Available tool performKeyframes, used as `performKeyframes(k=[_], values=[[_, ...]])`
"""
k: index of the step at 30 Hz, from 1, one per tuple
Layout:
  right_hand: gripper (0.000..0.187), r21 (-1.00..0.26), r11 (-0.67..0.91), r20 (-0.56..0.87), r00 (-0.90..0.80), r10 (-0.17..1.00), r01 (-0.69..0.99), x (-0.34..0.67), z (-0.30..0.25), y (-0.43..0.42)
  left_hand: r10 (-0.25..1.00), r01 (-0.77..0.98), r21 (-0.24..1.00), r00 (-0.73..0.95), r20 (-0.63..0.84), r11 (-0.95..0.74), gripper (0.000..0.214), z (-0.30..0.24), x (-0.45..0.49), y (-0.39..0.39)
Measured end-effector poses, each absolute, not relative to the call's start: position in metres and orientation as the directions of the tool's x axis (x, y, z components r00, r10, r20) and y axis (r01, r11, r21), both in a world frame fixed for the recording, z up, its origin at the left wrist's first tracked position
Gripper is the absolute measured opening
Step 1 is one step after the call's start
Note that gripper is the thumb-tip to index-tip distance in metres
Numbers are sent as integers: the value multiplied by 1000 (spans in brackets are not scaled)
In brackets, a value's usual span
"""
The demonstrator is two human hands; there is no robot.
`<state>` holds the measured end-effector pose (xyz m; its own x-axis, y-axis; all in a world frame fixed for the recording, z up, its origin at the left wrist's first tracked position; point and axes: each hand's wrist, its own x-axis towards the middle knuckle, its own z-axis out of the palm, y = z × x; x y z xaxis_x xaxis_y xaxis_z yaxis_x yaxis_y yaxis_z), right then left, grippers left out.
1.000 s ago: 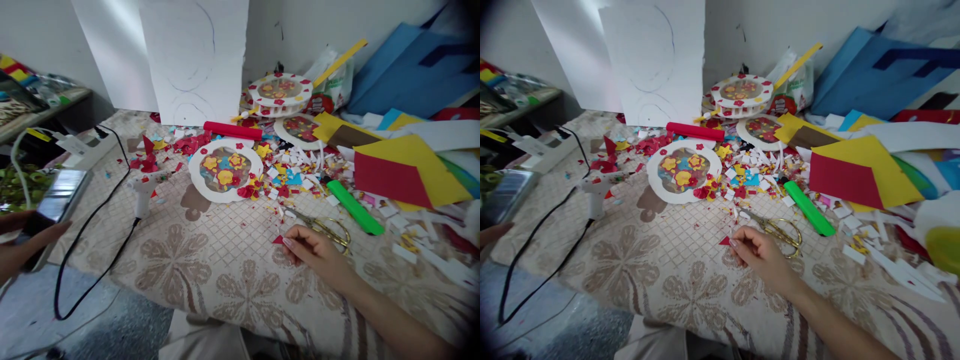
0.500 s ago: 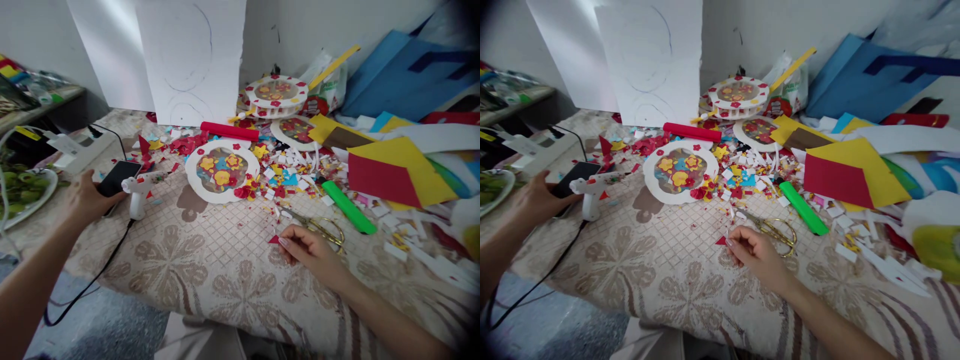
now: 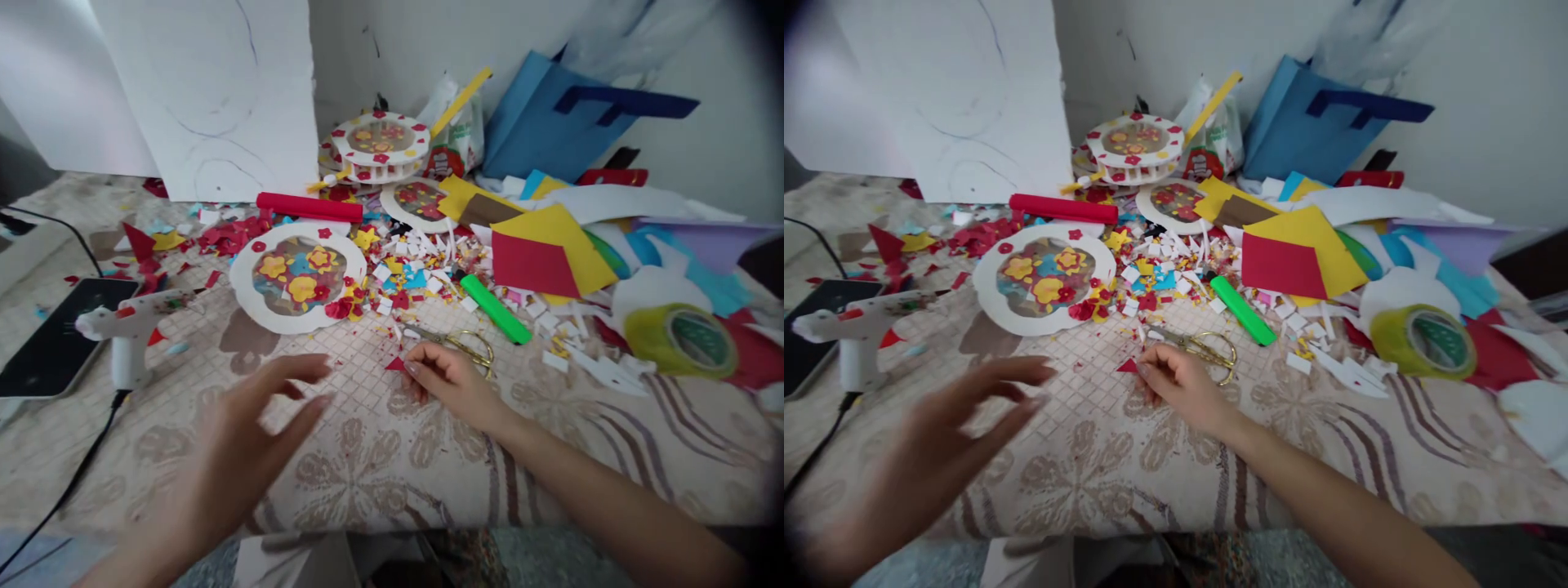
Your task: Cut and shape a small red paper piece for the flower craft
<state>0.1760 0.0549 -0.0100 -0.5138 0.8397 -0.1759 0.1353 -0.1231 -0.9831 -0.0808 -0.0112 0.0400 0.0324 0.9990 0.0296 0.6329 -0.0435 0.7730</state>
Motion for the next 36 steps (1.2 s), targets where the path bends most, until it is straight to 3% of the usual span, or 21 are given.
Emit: performKeyframes(k=[6, 14, 20, 36], values=[[14, -988, -33, -105, -498, 861, 152, 181, -4, 59, 943, 363, 932, 310, -124, 3, 20, 7, -5, 48], [26, -994, -79, -104, -450, 887, 73, 185, -6, 69, 872, 110, 977, 440, -214, 184, 22, -3, 1, 72], [23, -990, -136, -133, -500, 856, 31, 186, -9, 73, 853, 77, 965, 454, -257, 250, 21, -5, 1, 69], [22, -981, -172, -194, -502, 843, 91, 182, -7, 67, 888, 99, 972, 395, -235, 213, 18, -9, -2, 65]])
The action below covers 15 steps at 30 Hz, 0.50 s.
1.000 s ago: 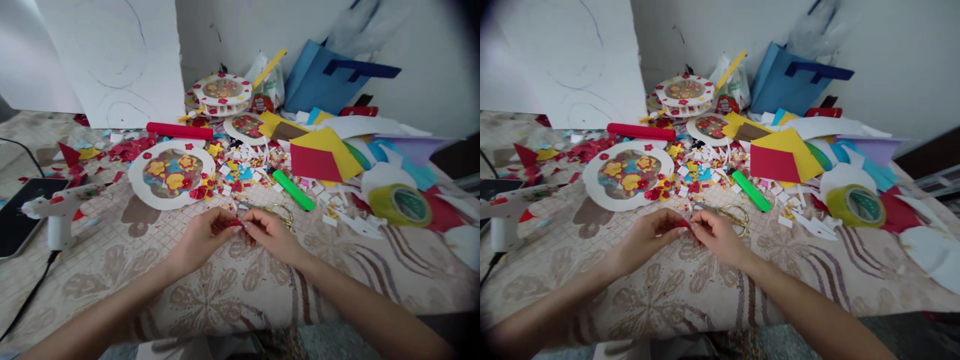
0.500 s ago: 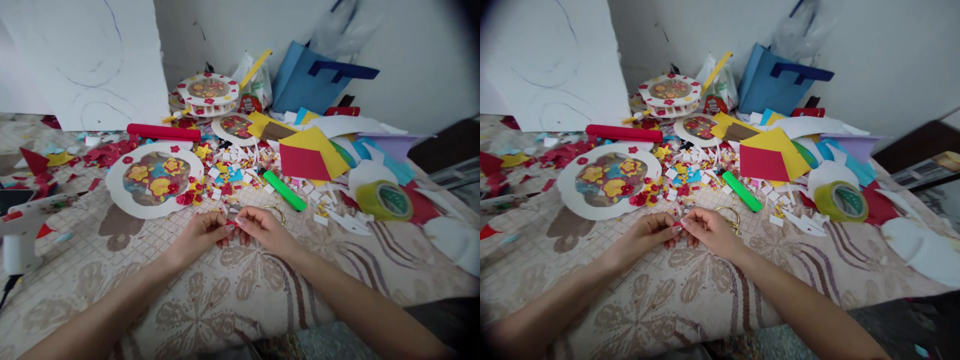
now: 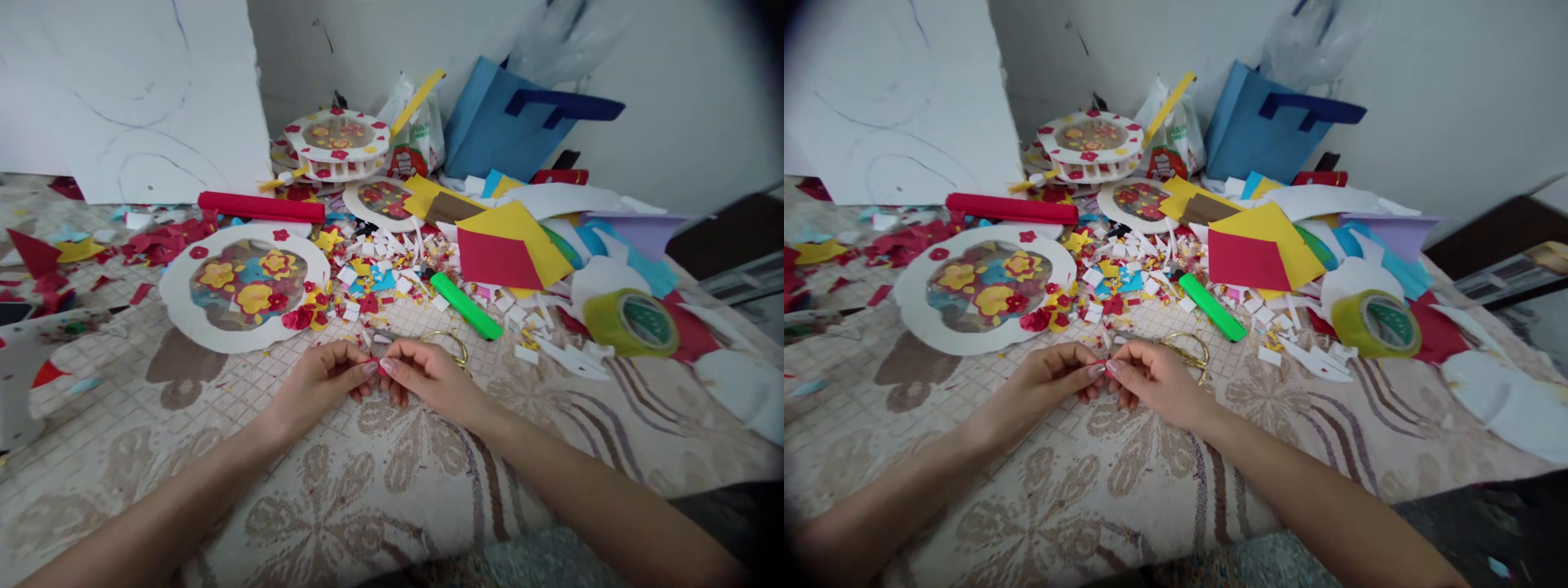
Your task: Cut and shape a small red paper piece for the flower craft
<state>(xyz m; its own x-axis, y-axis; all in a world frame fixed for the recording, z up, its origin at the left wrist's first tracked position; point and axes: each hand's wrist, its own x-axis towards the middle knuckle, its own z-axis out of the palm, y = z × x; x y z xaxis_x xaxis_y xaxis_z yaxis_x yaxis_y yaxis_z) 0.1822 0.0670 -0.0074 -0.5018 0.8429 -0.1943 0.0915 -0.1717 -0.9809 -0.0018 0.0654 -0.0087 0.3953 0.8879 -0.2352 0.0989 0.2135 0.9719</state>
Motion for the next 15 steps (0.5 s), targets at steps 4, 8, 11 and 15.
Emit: performKeyframes(k=[4, 8, 11, 15], values=[[20, -978, -190, -209, -510, 835, 90, 181, -8, 66, 890, 100, 973, 394, -229, 207, 18, -8, -3, 64], [20, -973, -220, -225, -516, 826, 72, 181, -11, 66, 889, 110, 973, 395, -231, 204, 19, -8, -3, 64], [19, -974, -214, -217, -532, 819, 67, 181, -12, 67, 885, 105, 972, 402, -234, 209, 21, -8, -2, 63], [16, -983, -146, -183, -519, 835, 112, 181, -9, 66, 884, 98, 977, 416, -211, 187, 22, -9, -2, 62]])
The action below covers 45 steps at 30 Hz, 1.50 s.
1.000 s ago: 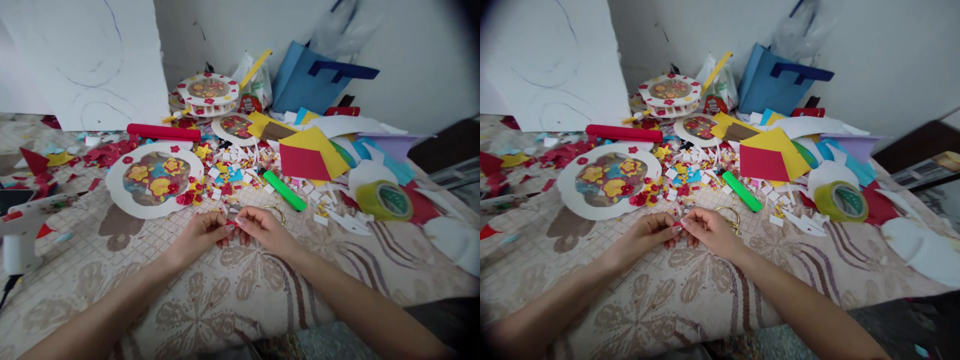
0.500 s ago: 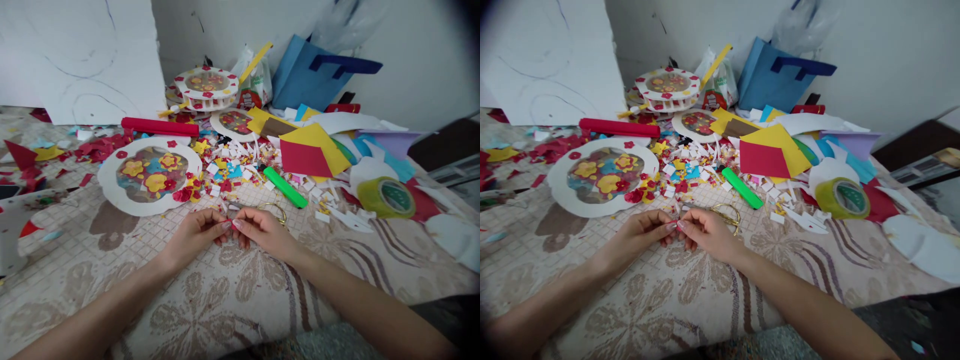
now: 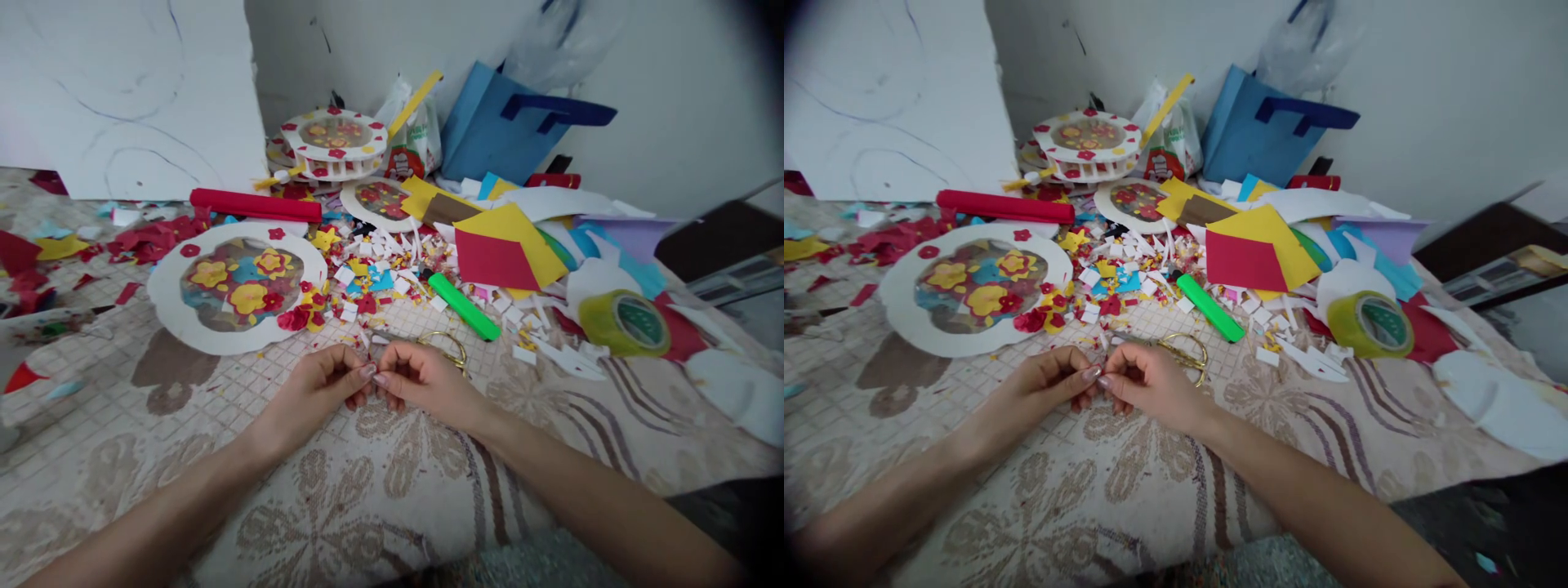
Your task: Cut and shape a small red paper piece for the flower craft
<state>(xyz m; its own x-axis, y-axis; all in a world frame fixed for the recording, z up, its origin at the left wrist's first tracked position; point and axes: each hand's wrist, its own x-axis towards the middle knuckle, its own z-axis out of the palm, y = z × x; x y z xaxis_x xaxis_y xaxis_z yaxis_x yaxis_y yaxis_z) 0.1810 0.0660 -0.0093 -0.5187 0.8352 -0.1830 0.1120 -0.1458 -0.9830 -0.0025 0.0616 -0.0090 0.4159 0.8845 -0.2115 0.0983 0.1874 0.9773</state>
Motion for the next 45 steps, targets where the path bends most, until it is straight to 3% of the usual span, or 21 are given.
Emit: performKeyframes(k=[4, 10, 14, 16, 18, 21, 24, 26, 29, 33, 45], values=[[17, -983, -108, -167, -490, 855, 146, 180, -7, 65, 887, 90, 979, 413, -206, 185, 22, -10, -3, 62], [31, -966, -259, -214, -566, 796, 1, 179, -13, 69, 895, 69, 977, 391, -213, 202, 25, -8, -3, 63], [26, -970, -240, -214, -569, 794, 31, 178, -14, 70, 892, 62, 973, 389, -229, 222, 24, -9, -2, 63], [22, -983, -159, -184, -551, 814, 93, 179, -14, 69, 898, 57, 969, 366, -246, 242, 27, -10, -2, 63], [18, -978, 25, -86, -503, 860, 209, 181, -13, 68, 894, 47, 958, 349, -281, 283, 31, -10, -2, 64], [14, -836, 387, 171, -486, 857, 388, 185, -11, 68, 844, 74, 928, 395, -364, 366, 33, -10, -5, 64], [13, -744, 525, 280, -520, 807, 413, 186, -9, 67, 815, 73, 922, 446, -371, 381, 30, -9, -8, 65], [14, -817, 430, 226, -472, 852, 385, 185, -9, 68, 839, 42, 934, 427, -337, 354, 28, -10, -10, 65], [18, -968, 115, 13, -410, 912, 224, 181, -10, 70, 875, 51, 951, 379, -301, 306, 29, -11, -9, 64], [27, -989, -145, -147, -486, 861, 42, 177, -11, 72, 886, 67, 962, 378, -269, 264, 29, -11, -7, 62], [19, -984, -177, -160, -536, 829, 20, 178, -10, 70, 845, 94, 955, 446, -294, 283, 26, -6, -8, 64]])
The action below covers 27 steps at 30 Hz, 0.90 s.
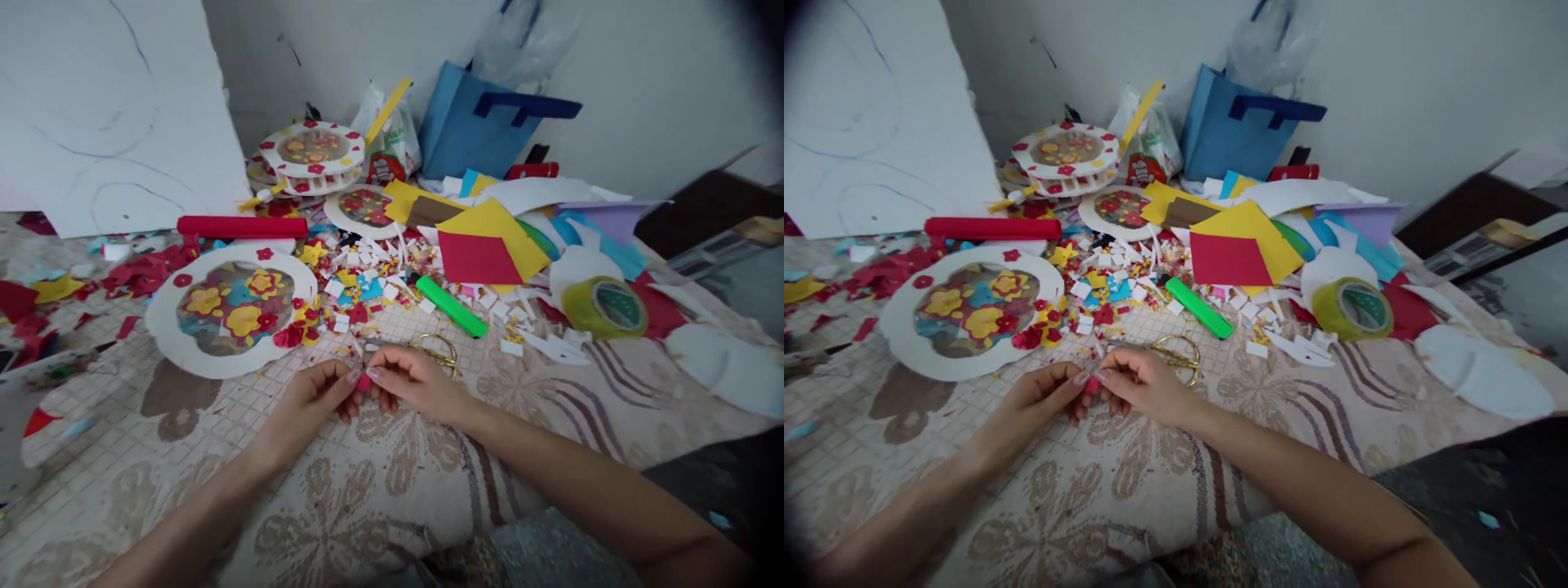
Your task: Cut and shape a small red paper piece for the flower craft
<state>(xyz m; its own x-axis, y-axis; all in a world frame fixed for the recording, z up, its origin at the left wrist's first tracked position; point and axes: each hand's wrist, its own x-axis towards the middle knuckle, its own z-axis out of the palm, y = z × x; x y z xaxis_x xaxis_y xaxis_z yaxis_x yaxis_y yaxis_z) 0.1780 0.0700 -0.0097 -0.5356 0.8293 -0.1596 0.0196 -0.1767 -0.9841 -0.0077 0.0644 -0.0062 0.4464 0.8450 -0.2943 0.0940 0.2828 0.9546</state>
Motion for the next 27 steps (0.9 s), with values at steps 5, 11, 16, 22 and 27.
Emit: performKeyframes(k=[5, 11, 16, 22, 27], values=[[21, -965, -261, -214, -526, 823, -15, 177, -12, 71, 879, 38, 977, 430, -205, 209, 21, -9, -7, 62], [23, -953, -303, -249, -496, 832, -30, 176, -10, 69, 943, 186, 982, 331, -31, -33, 15, -13, -7, 59], [22, -973, -226, -175, -497, 850, -43, 177, -11, 71, 948, 202, 979, 305, -87, 25, 19, -10, -10, 63], [25, -970, -242, -193, -513, 837, -31, 176, -12, 71, 935, 90, 986, 317, -161, 140, 18, -9, -9, 66], [25, -970, -245, -204, -528, 824, -7, 174, -9, 69, 931, 40, 981, 308, -195, 192, 17, -8, -8, 66]])
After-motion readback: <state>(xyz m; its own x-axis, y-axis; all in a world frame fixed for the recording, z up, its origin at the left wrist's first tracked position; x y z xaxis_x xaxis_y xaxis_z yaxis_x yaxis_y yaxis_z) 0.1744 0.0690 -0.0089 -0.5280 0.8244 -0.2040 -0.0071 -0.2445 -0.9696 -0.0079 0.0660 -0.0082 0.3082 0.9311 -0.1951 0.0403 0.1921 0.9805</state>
